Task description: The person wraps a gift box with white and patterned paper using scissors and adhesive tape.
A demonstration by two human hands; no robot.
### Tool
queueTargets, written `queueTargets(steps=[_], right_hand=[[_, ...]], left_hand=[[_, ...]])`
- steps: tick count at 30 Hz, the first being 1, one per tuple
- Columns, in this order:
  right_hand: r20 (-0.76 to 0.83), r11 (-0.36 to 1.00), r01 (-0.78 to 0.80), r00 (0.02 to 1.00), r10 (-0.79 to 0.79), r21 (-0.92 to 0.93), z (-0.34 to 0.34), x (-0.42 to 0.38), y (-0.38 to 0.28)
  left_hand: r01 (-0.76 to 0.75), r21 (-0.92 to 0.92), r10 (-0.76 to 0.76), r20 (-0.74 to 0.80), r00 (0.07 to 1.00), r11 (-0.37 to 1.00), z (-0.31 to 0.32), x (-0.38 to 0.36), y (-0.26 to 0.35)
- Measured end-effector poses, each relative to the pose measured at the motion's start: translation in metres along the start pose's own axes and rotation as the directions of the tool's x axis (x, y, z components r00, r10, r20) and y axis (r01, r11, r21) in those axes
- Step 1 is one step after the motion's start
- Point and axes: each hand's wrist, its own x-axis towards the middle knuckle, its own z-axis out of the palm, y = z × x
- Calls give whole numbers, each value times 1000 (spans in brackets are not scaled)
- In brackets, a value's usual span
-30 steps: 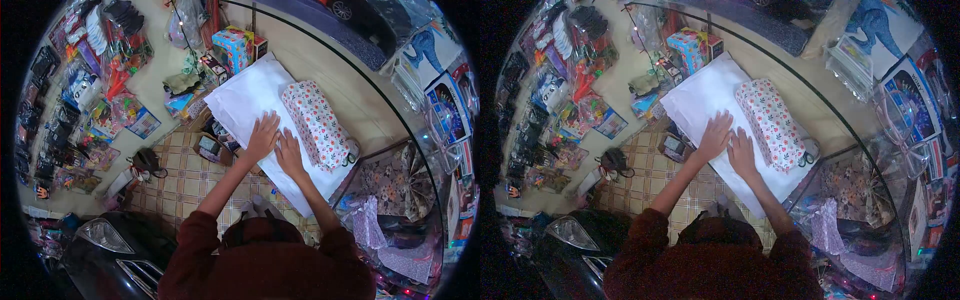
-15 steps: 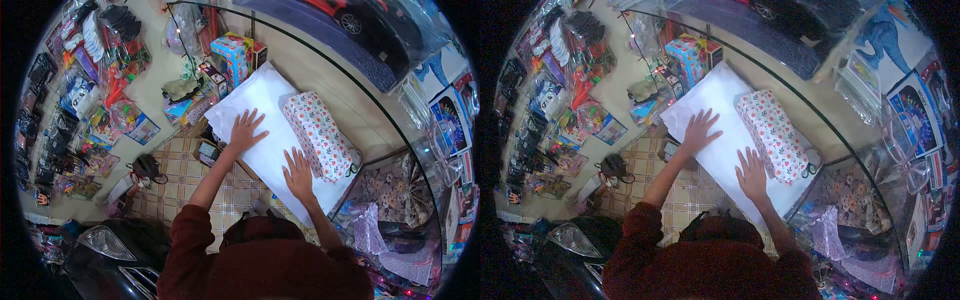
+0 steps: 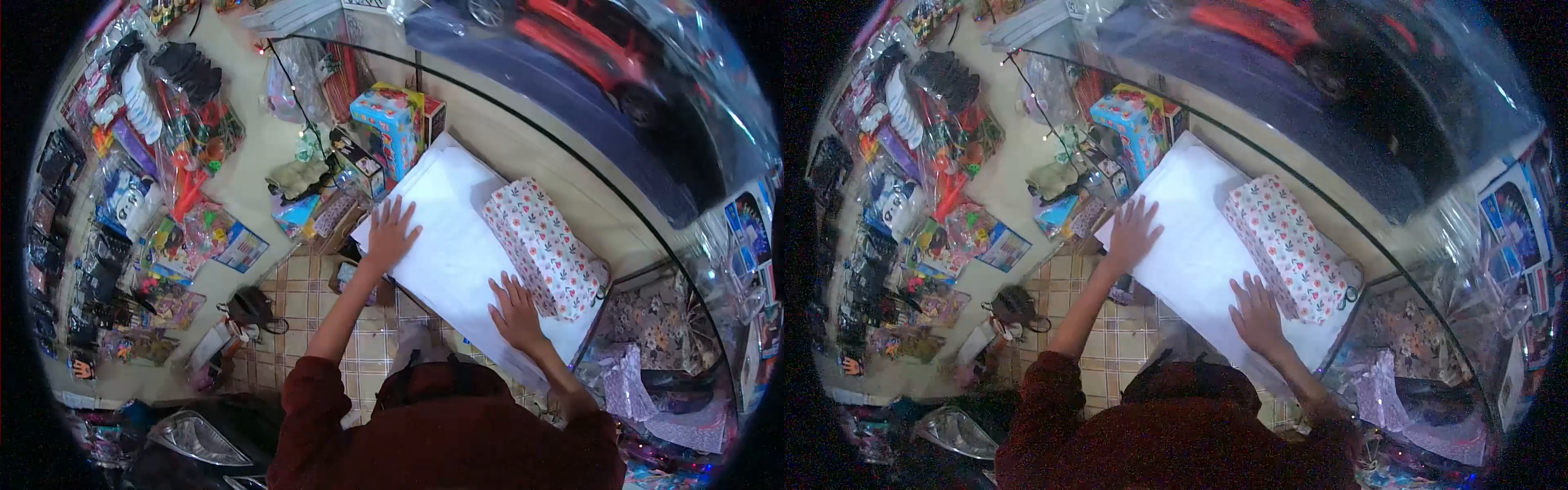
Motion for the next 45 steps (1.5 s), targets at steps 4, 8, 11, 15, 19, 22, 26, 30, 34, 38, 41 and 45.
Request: queueTargets(steps=[4, 8, 11, 15, 19, 22, 26, 30, 34, 38, 41, 45], right_hand=[[245, 994, -108, 963, 110, -24, -38, 56, -19], [-310, 914, 156, 950, -35, 374, -10, 180, -24], [-493, 783, 324, 870, -25, 531, 6, 243, -26], [-458, 732, 373, 884, -93, 571, 40, 268, -8], [-294, 928, 285, 933, -210, 241, 54, 274, -1], [-212, 981, 181, 964, -161, 74, 45, 285, -4], [-311, 994, 105, 946, -92, 27, 63, 310, 12], [-408, 997, 79, 911, -62, 26, 66, 314, 11], [-429, 998, 68, 901, -65, -8, 67, 323, 14], [-428, 996, 76, 903, -46, 53, 72, 314, 12], [-492, 974, 139, 870, -34, 178, 76, 283, -13], [-346, 984, 144, 933, -98, 108, 70, 177, -37]], left_hand=[[-86, 35, 86, 12, 996, 996, -2, 22, 25], [-199, -97, 199, -9, 980, 975, 6, 54, 45], [23, -172, -1, 126, 992, 985, -13, 67, 54], [-93, -125, 70, -176, 982, 988, 25, 64, 40], [-14, -17, 13, -41, 999, 1000, 49, 58, 36], [27, -129, -32, -38, 999, 991, 50, 59, 38], [23, -104, -32, -87, 996, 994, 50, 59, 37], [23, -121, -37, -110, 993, 992, 49, 58, 38], [43, -131, -51, -63, 997, 990, 46, 60, 39], [48, -76, -48, 4, 999, 996, 46, 61, 38], [28, -8, -28, 63, 998, 1000, 43, 65, 36], [24, 50, -24, 12, 1000, 998, 50, 62, 34]])
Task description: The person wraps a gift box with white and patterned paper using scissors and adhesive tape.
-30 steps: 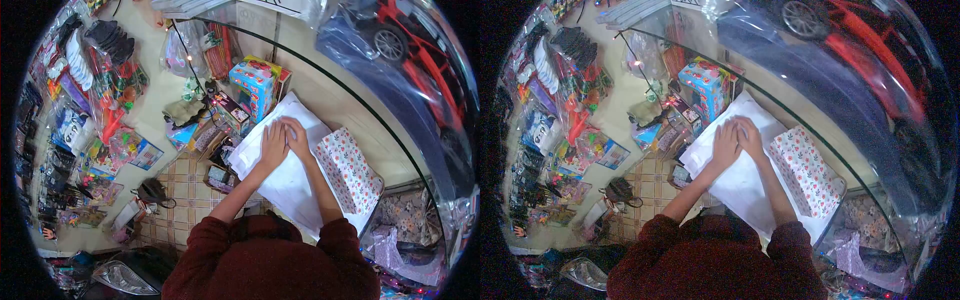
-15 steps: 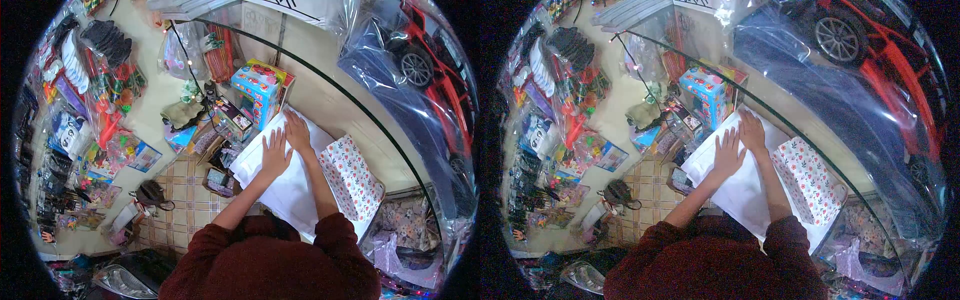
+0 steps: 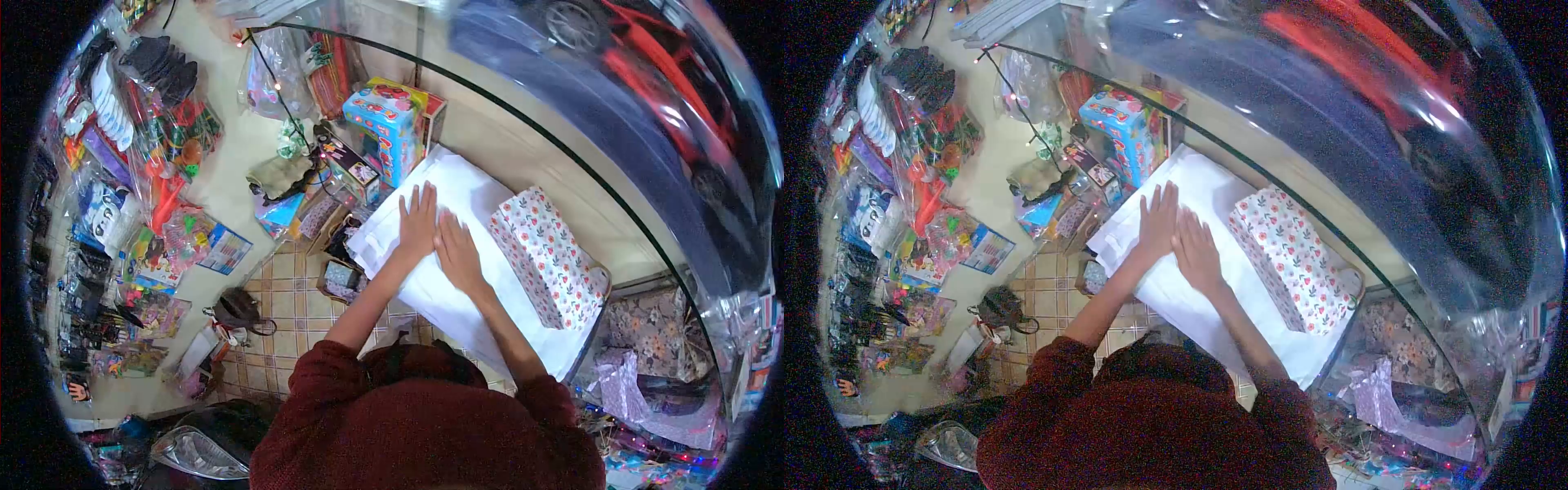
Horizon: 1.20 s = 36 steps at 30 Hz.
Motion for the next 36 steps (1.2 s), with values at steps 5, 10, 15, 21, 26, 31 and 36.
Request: queueTargets(steps=[5, 10, 15, 21, 26, 31, 36], right_hand=[[98, 992, -93, 990, 101, -88, -65, -76, -12], [120, 987, -151, 980, 157, -53, -106, -141, -10], [150, 977, -193, 967, 204, -88, -138, -203, 0], [172, 986, -155, 971, 164, -68, -165, -240, 8], [161, 992, -117, 979, 122, -39, -162, -242, 12], [316, 986, -113, 946, 68, 125, -193, -226, 36], [78, 956, -171, 985, 156, 239, -281, -151, 14]], left_hand=[[35, -92, -39, -47, 998, 995, 7, 3, -2], [33, -70, -35, -28, 999, 997, 3, 4, -5], [69, -80, -70, -6, 998, 994, -1, 4, -5], [73, 48, -74, 18, 997, 996, -8, 7, 1], [58, 430, 14, -163, 987, 901, -5, -9, 61], [17, -219, -63, -205, 977, 976, -36, -106, 177], [28, -277, -80, -178, 981, 960, -47, -149, 198]])
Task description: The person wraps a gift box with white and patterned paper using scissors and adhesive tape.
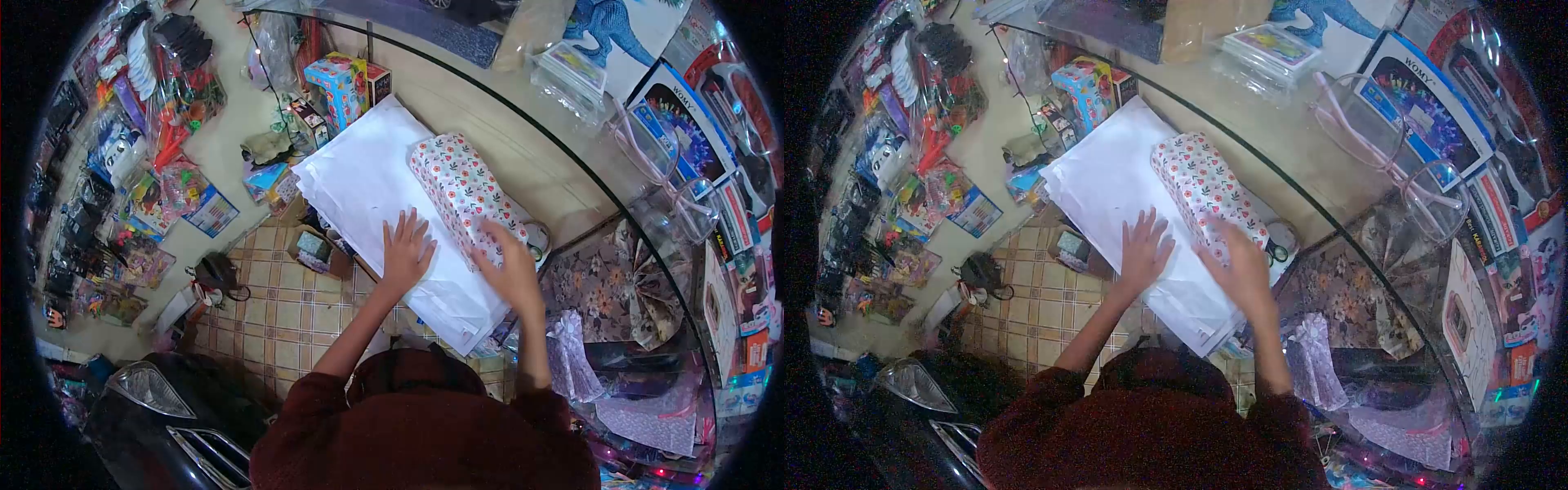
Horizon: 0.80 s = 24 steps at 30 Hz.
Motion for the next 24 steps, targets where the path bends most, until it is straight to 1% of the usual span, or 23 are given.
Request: queueTargets(steps=[1, 3, 4, 5, 6, 9, 10, 13, 14, 16, 17, 20, 23, 24], right_hand=[[-3, 993, 6, 1000, -7, -120, 0, 11, 9], [-10, 936, 11, 1000, -16, -351, 12, 29, 36], [38, 932, -46, 997, 64, -360, 21, 36, 51], [85, 922, -101, 986, 142, -373, 32, 43, 65], [131, 909, -151, 967, 217, -388, 34, 51, 64], [145, 908, -184, 956, 254, -377, 26, 61, 61], [108, 909, -177, 967, 233, -379, 28, 64, 62], [88, 913, -144, 978, 190, -382, 30, 67, 41], [120, 928, -135, 975, 187, -348, 35, 70, 34], [178, 952, -122, 968, 176, -281, 44, 81, 22], [192, 951, -90, 970, 152, -297, 51, 87, 16], [247, 934, -5, 964, 100, -357, 69, 108, 1], [297, 910, -6, 944, 142, -416, 86, 138, -4], [348, 919, -33, 920, 182, -393, 90, 147, -7]], left_hand=[[24, 39, -25, 8, 1000, 999, 1, -2, -4], [68, 119, -72, 29, 997, 991, 4, -6, -12], [41, 139, -48, 52, 997, 989, 6, -9, -16], [30, 134, -35, 40, 999, 991, 8, -11, -19], [20, 129, -24, 26, 999, 991, 9, -12, -19], [8, 136, -10, 15, 1000, 991, 14, -14, -22], [3, 141, -6, 17, 1000, 990, 15, -14, -22], [18, 147, -30, 79, 996, 989, 13, -14, -22], [10, 111, -14, 28, 1000, 994, 13, -14, -21], [-10, 155, 8, 8, 1000, 988, 15, -15, -23], [-20, 177, 20, -2, 1000, 984, 16, -15, -23], [61, 96, -58, -31, 998, 994, -7, -12, -7], [-4, 2, 5, -160, 987, 1000, -8, -18, -6], [-33, 37, 40, -194, 980, 999, -8, -19, -10]])
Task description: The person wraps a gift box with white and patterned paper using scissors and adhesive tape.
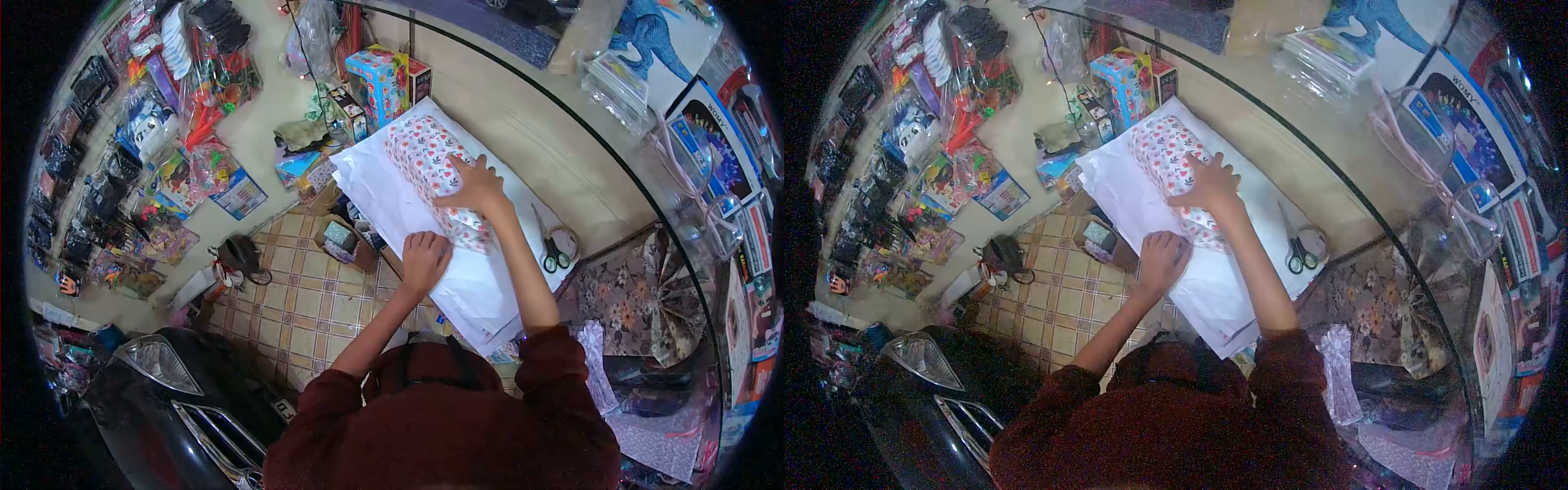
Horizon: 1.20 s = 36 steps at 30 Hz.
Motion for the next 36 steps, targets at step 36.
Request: queueTargets(steps=[36], right_hand=[[57, 334, -15, 992, -115, 942, 80, -66, 35]], left_hand=[[651, -739, -376, 562, 737, 171, -51, 23, -41]])
